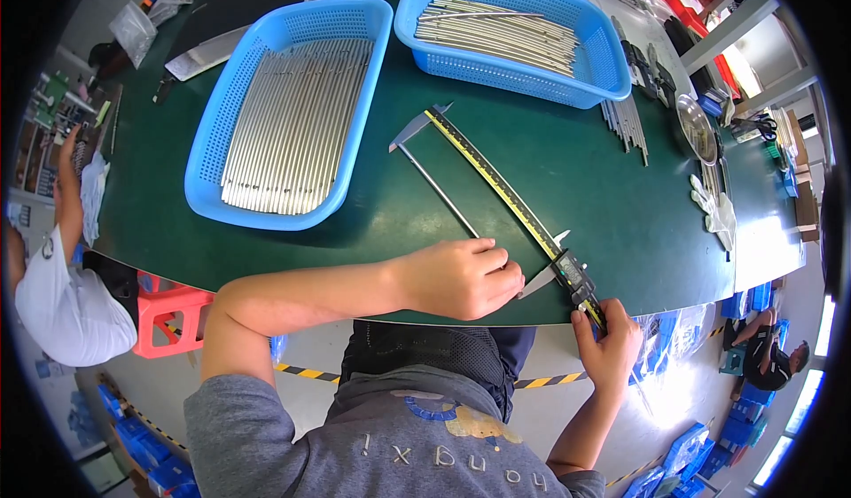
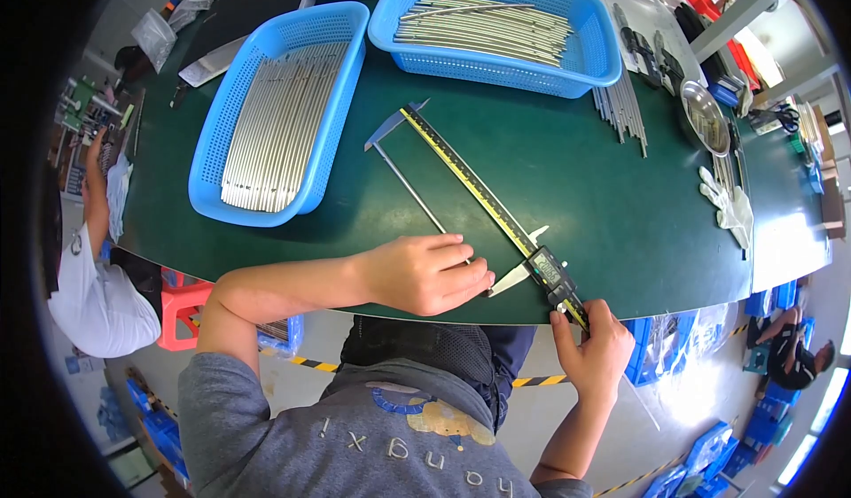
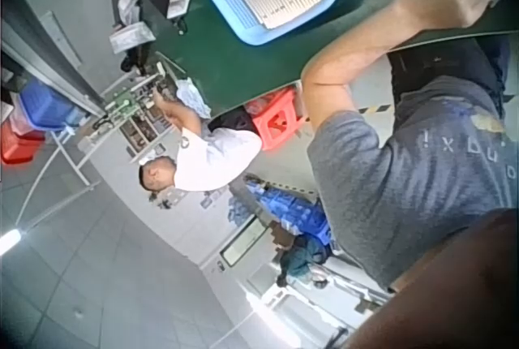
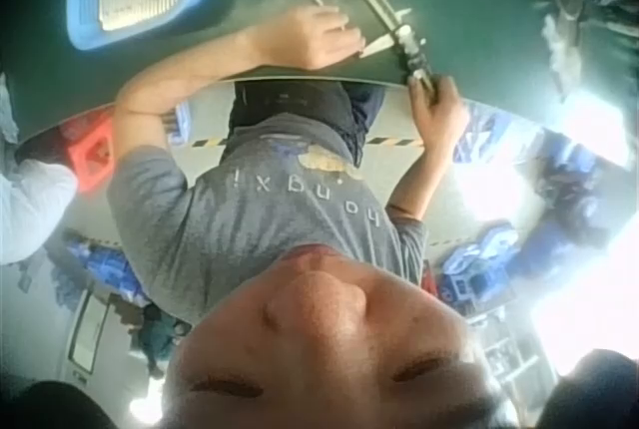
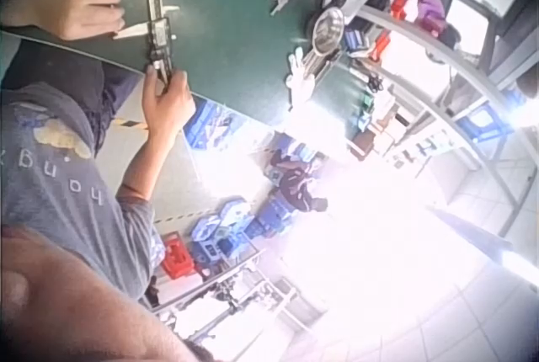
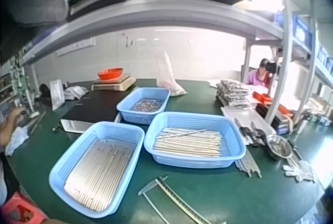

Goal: Using a digital caliper to measure the length of several metal rods and sorting them into bins.

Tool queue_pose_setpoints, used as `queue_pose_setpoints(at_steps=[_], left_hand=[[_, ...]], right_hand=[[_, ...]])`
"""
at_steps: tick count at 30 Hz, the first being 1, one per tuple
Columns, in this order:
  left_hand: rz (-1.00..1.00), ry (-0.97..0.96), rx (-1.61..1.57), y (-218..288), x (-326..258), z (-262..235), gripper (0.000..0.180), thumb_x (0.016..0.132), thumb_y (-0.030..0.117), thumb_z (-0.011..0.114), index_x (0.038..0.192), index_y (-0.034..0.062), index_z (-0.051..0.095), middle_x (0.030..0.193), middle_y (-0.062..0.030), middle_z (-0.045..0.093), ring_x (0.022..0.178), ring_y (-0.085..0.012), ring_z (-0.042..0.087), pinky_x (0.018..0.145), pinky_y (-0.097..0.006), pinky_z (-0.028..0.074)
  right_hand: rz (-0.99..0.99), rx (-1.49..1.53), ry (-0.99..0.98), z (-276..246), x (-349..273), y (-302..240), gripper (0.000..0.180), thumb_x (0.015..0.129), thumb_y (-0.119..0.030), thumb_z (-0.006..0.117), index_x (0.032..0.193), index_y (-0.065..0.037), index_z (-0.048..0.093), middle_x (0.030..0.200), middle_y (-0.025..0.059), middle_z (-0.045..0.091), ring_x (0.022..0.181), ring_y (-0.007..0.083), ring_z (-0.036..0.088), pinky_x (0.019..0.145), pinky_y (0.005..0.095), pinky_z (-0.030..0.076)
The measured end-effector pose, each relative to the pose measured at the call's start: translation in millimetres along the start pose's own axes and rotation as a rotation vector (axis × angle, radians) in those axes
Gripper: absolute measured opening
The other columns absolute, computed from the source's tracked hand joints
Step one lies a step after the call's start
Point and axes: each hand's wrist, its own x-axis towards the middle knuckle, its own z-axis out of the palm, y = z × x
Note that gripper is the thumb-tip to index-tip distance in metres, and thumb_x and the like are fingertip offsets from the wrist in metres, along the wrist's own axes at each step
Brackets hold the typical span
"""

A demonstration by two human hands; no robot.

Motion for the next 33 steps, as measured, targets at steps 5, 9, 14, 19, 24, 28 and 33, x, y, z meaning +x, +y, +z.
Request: queue_pose_setpoints(at_steps=[5,9,14,19,24,28,33], left_hand=[[-0.035,-0.015,-0.039,-1,1,0,0.019,0.072,0.012,0.063,0.087,0.0026,0.066,0.086,-0.0035,0.058,0.077,-0.0153,0.056,0.069,-0.029,0.052],[-0.084,-0.042,-0.086,-6,-1,-5,0.020,0.067,0.009,0.064,0.087,0.0026,0.066,0.085,-0.0040,0.058,0.077,-0.0167,0.058,0.066,-0.027,0.052],[-0.090,0.039,-0.102,-8,3,-4,0.007,0.070,0.006,0.066,0.072,0.0017,0.061,0.075,-0.0023,0.053,0.070,-0.0157,0.054,0.060,-0.026,0.049],[-0.122,0.021,-0.113,-7,5,-5,0.018,0.065,0.005,0.067,0.083,0.0026,0.066,0.080,-0.0037,0.059,0.074,-0.0178,0.060,0.061,-0.026,0.052],[-0.130,0.017,-0.119,-7,8,-8,0.018,0.065,0.004,0.067,0.083,0.0024,0.067,0.080,-0.0041,0.060,0.074,-0.0183,0.060,0.061,-0.027,0.053],[-0.111,0.001,-0.111,-9,7,-8,0.017,0.066,0.006,0.066,0.082,0.0015,0.065,0.083,-0.0039,0.056,0.077,-0.0176,0.057,0.066,-0.027,0.052],[-0.107,-0.035,-0.145,-13,7,-11,0.019,0.066,0.005,0.066,0.084,0.0028,0.067,0.082,-0.0046,0.059,0.075,-0.0188,0.060,0.066,-0.029,0.053]], right_hand=[[0.024,-0.016,0.006,-1,-2,-1,0.032,0.072,-0.029,0.073,0.071,-0.004,0.052,0.049,0.0081,0.046,0.041,0.0230,0.047,0.041,0.0327,0.034],[0.021,0.015,-0.011,-4,-1,-4,0.029,0.073,-0.027,0.072,0.075,-0.003,0.054,0.052,0.0084,0.049,0.042,0.0233,0.048,0.042,0.0326,0.036],[0.013,0.023,-0.034,-8,-1,-5,0.027,0.075,-0.025,0.070,0.079,-0.004,0.055,0.054,0.0087,0.051,0.043,0.0234,0.050,0.043,0.0323,0.037],[0.026,0.020,-0.014,-6,-6,-6,0.027,0.076,-0.026,0.071,0.078,-0.004,0.055,0.052,0.0070,0.050,0.042,0.0228,0.050,0.042,0.0316,0.037],[0.021,0.028,0.016,-1,-10,-4,0.029,0.076,-0.029,0.072,0.075,-0.005,0.055,0.051,0.0062,0.050,0.041,0.0222,0.050,0.041,0.0310,0.037],[0.033,0.049,0.012,-1,-10,-6,0.026,0.074,-0.021,0.073,0.077,-0.002,0.056,0.055,0.0094,0.050,0.041,0.0197,0.044,0.042,0.0299,0.034],[0.012,0.003,0.006,5,-10,-3,0.036,0.077,-0.036,0.070,0.069,-0.006,0.052,0.052,0.0067,0.051,0.043,0.0240,0.052,0.042,0.0341,0.038]])
